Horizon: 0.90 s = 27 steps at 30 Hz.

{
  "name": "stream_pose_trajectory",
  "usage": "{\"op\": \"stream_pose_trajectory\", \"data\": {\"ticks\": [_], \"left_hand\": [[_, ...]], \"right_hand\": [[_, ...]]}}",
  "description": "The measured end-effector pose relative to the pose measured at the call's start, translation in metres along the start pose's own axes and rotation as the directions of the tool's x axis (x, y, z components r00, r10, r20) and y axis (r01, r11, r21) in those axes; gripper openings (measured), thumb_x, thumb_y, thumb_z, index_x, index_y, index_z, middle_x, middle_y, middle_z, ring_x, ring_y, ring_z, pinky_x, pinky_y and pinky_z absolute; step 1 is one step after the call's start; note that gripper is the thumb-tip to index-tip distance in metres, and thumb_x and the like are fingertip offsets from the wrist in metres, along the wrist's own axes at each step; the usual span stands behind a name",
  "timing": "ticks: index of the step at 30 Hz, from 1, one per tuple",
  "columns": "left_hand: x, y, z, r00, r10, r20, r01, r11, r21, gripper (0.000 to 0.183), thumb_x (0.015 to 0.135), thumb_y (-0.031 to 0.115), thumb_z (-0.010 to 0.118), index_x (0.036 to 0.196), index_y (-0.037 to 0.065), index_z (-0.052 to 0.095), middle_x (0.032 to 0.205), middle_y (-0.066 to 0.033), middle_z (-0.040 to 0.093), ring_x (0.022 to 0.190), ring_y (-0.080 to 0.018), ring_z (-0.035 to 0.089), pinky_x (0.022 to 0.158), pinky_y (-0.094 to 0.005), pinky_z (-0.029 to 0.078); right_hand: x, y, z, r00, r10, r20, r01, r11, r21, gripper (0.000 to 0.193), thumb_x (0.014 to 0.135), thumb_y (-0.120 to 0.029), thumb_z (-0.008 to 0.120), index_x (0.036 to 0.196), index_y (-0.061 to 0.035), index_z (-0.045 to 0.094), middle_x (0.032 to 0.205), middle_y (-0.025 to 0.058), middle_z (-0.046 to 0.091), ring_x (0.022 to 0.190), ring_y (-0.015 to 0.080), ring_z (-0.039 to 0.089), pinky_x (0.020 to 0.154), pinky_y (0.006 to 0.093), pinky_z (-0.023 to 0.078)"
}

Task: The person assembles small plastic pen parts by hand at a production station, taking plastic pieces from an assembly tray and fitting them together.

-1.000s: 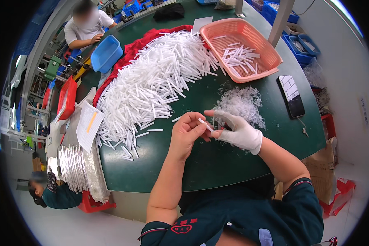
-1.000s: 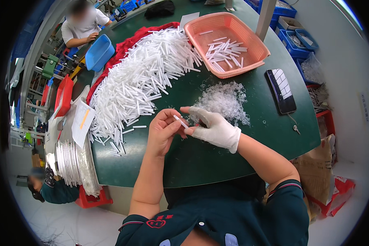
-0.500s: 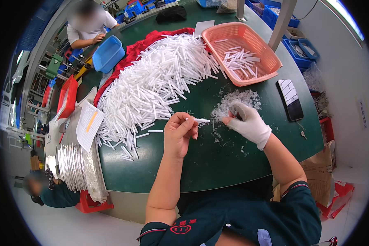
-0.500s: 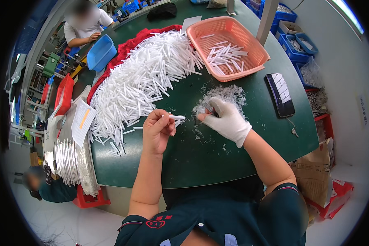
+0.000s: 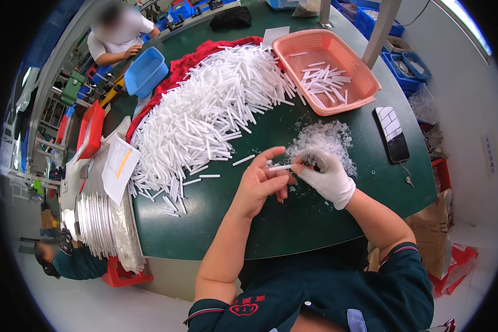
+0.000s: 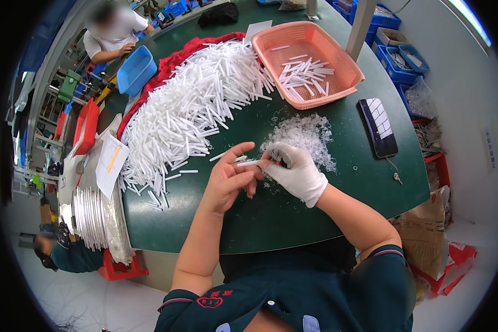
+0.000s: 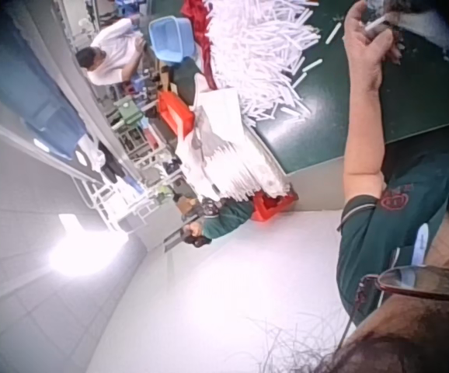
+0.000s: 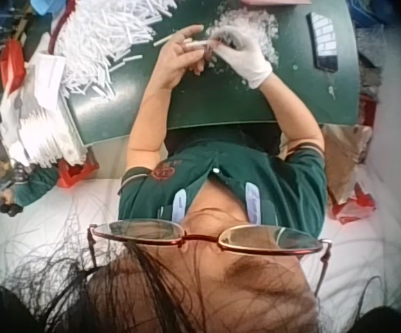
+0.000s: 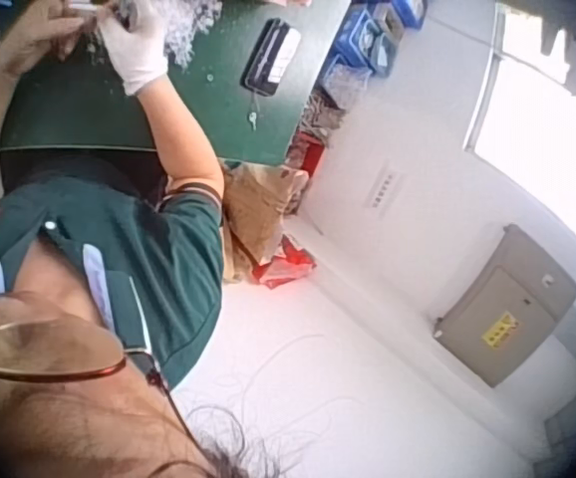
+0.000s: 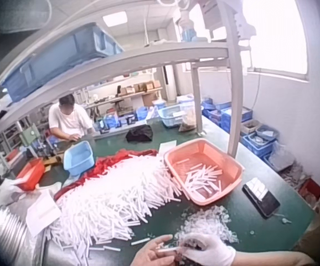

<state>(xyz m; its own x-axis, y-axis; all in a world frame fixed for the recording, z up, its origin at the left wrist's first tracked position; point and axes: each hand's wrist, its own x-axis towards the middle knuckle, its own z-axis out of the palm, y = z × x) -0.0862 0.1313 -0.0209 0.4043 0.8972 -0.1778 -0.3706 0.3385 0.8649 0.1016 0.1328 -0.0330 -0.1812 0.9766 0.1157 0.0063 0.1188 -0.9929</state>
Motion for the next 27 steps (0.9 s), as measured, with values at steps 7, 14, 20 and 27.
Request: {"op": "stream_pose_trajectory", "data": {"ticks": [7,14,20,27], "left_hand": [[0.003,-0.001,-0.013,0.985,0.041,-0.167,-0.03,0.997,0.071,0.016,0.092,0.017,0.057,0.083,0.004,0.058,0.072,-0.0088,0.064,0.054,-0.0133,0.058,0.05,-0.0234,0.046],[0.0,-0.002,-0.008,0.936,0.3,-0.182,-0.055,0.637,0.769,0.031,0.087,0.012,0.061,0.117,0.006,0.06,0.061,-0.0028,0.057,0.049,-0.0081,0.049,0.048,-0.0234,0.039],[-0.001,-0.003,-0.001,0.779,0.626,-0.004,-0.351,0.442,0.826,0.046,0.077,0.006,0.072,0.122,0.007,0.06,0.069,0.004,0.047,0.059,-0.0048,0.038,0.054,-0.019,0.031],[0.001,-0.011,0.0,0.839,0.542,-0.047,-0.386,0.653,0.652,0.012,0.086,0.005,0.065,0.097,0.0,0.066,0.077,0.0015,0.053,0.067,-0.0055,0.045,0.062,-0.0194,0.035]], "right_hand": [[0.006,-0.035,-0.016,0.945,0.311,-0.096,-0.303,0.948,0.094,0.012,0.084,-0.012,0.067,0.086,-0.0044,0.059,0.069,-0.0025,0.054,0.058,0.0037,0.045,0.05,0.0197,0.037],[0.01,-0.037,-0.026,0.872,0.49,0.006,-0.434,0.768,0.47,0.016,0.087,-0.017,0.064,0.086,-0.0039,0.055,0.054,-0.0048,0.039,0.039,0.0048,0.03,0.038,0.0219,0.022],[0.009,-0.035,-0.025,0.835,0.527,0.162,-0.522,0.662,0.538,0.016,0.086,-0.017,0.065,0.087,-0.004,0.056,0.054,-0.004,0.039,0.041,0.0063,0.032,0.04,0.0228,0.024],[0.007,-0.035,-0.019,0.822,0.539,0.183,-0.557,0.695,0.455,0.017,0.084,-0.017,0.067,0.086,-0.0051,0.055,0.055,-0.0033,0.04,0.042,0.0069,0.033,0.039,0.0235,0.025]]}}
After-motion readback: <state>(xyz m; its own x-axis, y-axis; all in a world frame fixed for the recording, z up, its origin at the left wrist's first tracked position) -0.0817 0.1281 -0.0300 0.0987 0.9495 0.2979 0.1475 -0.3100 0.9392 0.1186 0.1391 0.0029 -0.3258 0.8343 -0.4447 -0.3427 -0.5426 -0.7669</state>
